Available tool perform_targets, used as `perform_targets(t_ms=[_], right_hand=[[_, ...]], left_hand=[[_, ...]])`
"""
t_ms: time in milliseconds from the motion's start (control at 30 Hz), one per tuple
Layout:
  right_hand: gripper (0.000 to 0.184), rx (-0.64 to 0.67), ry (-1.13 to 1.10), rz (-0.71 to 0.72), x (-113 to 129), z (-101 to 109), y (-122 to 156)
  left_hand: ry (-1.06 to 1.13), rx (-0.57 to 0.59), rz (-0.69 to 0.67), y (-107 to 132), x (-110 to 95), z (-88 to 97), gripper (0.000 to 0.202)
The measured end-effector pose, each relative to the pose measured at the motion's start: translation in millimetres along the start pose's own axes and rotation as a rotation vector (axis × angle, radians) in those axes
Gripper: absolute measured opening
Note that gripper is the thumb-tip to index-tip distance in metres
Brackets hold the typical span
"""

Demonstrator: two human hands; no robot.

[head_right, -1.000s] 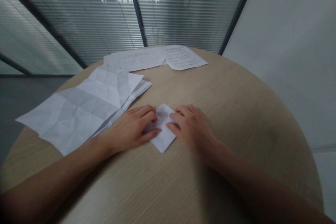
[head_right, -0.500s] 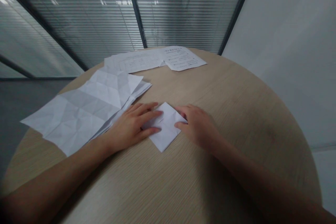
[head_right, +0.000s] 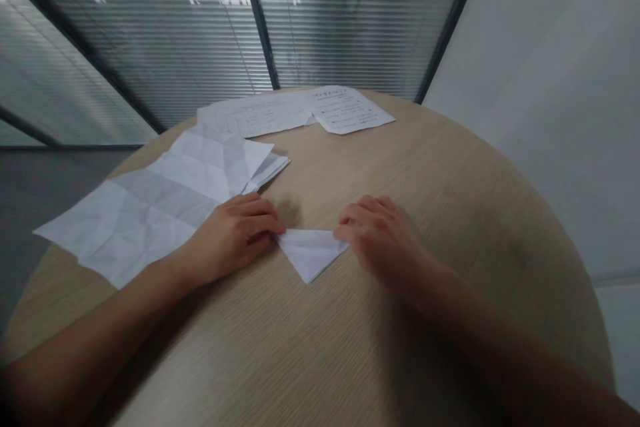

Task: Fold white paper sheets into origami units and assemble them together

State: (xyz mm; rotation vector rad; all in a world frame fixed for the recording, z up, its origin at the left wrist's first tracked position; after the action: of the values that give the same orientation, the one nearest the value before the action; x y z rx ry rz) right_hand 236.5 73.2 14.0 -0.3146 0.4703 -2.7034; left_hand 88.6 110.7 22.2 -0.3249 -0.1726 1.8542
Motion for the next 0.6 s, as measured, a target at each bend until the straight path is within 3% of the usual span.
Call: perform_targets(t_ms=[133, 200, 267, 367, 467, 600], right_hand=[[0.021, 0.062, 0.060, 0.067, 16, -2, 5], [0.012, 0.104, 0.033, -0.006, 19, -4, 4], [0.007, 0.134, -0.001, -0.112, 18, -6, 2], [0.022, 0.167, -0.066, -0.217, 15, -11, -1], [0.044, 0.209, -0.152, -0.281, 10, -18, -5], [0.053, 0.318, -0.251, -0.456, -4, -27, -6]], left_hand=[[-0.123, 0.059, -0.005, -4, -10, -1.2, 0.021], [-0.164, 0.081, 0.005, -8, -19, -3.5, 0.022], [-0.174, 0.104, 0.004, -12, -28, -7.4, 0.036], [-0.176, 0.152, 0.046, -16, -35, -13.9, 0.053], [-0.152, 0.196, 0.112, -16, -31, -18.2, 0.057], [-0.115, 0.194, 0.134, -12, -23, -19.3, 0.060]])
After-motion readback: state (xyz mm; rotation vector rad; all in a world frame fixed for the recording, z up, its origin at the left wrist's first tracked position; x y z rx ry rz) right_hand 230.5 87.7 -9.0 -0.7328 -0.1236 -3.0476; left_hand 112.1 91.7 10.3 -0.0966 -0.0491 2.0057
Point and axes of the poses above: each hand's wrist, its own y-axis away from the middle knuckle, its own z-axis out of the back of the hand, x = y × z, the point moved 9 cm from there along -y, towards the middle knuckle, and after that the axes turned 15 degrees about -z, right-handed, at the moved point
